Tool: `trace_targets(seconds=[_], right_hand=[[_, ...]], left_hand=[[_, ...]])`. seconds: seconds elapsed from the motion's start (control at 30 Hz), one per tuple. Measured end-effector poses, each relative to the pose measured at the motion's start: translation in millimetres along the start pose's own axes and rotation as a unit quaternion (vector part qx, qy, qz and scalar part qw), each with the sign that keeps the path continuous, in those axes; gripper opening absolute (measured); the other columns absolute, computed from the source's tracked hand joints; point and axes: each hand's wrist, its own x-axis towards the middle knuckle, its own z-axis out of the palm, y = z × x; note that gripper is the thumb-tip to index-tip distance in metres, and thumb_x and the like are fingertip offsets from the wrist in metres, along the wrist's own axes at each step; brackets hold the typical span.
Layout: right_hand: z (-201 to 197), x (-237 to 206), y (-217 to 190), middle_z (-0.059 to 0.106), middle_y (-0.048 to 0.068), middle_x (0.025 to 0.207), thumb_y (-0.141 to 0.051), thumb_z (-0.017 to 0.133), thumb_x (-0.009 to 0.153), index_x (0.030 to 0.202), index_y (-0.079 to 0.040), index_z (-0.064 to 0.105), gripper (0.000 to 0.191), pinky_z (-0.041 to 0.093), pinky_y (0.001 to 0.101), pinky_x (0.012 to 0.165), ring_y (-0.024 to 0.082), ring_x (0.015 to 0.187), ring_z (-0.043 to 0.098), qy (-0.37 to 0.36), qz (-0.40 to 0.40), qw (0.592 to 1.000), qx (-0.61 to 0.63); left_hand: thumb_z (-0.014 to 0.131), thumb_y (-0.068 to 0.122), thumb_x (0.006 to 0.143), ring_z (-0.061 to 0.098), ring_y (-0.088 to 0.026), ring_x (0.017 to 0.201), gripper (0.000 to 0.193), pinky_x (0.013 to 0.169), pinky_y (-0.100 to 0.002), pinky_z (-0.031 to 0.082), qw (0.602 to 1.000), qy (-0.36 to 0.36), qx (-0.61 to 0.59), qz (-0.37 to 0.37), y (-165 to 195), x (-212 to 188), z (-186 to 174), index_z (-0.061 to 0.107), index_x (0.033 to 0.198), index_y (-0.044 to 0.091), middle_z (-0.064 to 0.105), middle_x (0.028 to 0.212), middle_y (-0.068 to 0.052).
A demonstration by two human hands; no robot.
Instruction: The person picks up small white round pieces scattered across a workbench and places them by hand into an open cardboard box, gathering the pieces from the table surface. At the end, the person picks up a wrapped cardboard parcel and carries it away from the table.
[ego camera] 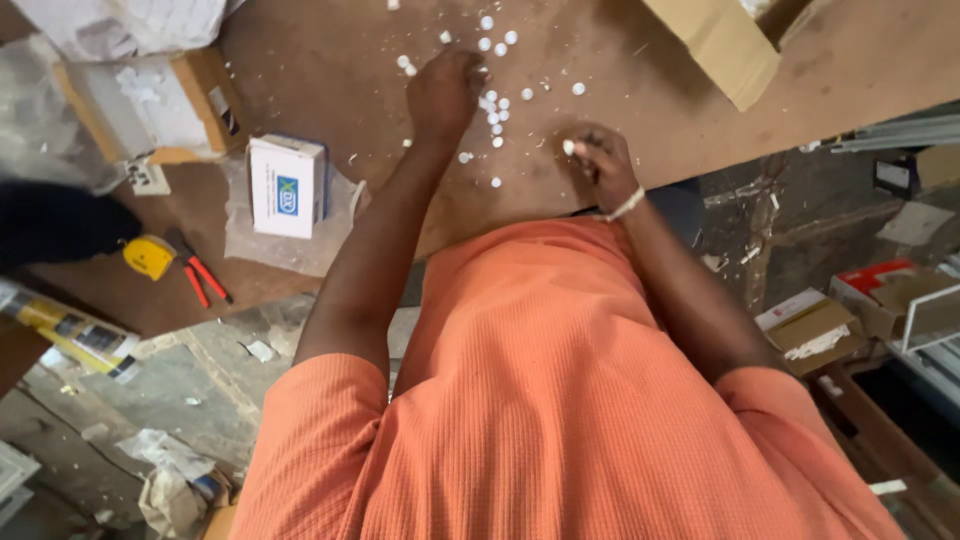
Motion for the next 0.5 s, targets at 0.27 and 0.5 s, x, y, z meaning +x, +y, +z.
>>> trace_targets(seconds=[0.27,0.5], right_hand=[[-25.7,-19.5,12.4,0.050,0.000,0.070,-0.029,0.066,0.102,0.082,-0.006,0.057,0.032,0.030,0.0272,0.049,0.009,0.056,0.042,0.126,0.014,0.991,-0.041],[35.5,73.3,-30.3,0.058,0.015,0.067,-0.031,0.081,0.096,0.087,-0.001,0.069,0.034,0.046,0.0356,0.060,0.023,0.059,0.054,0.119,-0.200,0.792,-0.565]], left_hand=[[0.084,0.023,0.083,0.071,-0.025,0.075,0.012,0.065,-0.039,0.055,0.995,-0.095,-0.001,0.020,-5.3,-8.3,12.9,0.079,0.087,0.012,0.075,0.088,-0.006],[0.082,0.023,0.094,0.057,-0.007,0.067,0.021,0.061,-0.027,0.049,0.938,-0.131,-0.289,-0.137,-17.2,-65.7,-17.6,0.082,0.107,0.007,0.077,0.081,-0.002]])
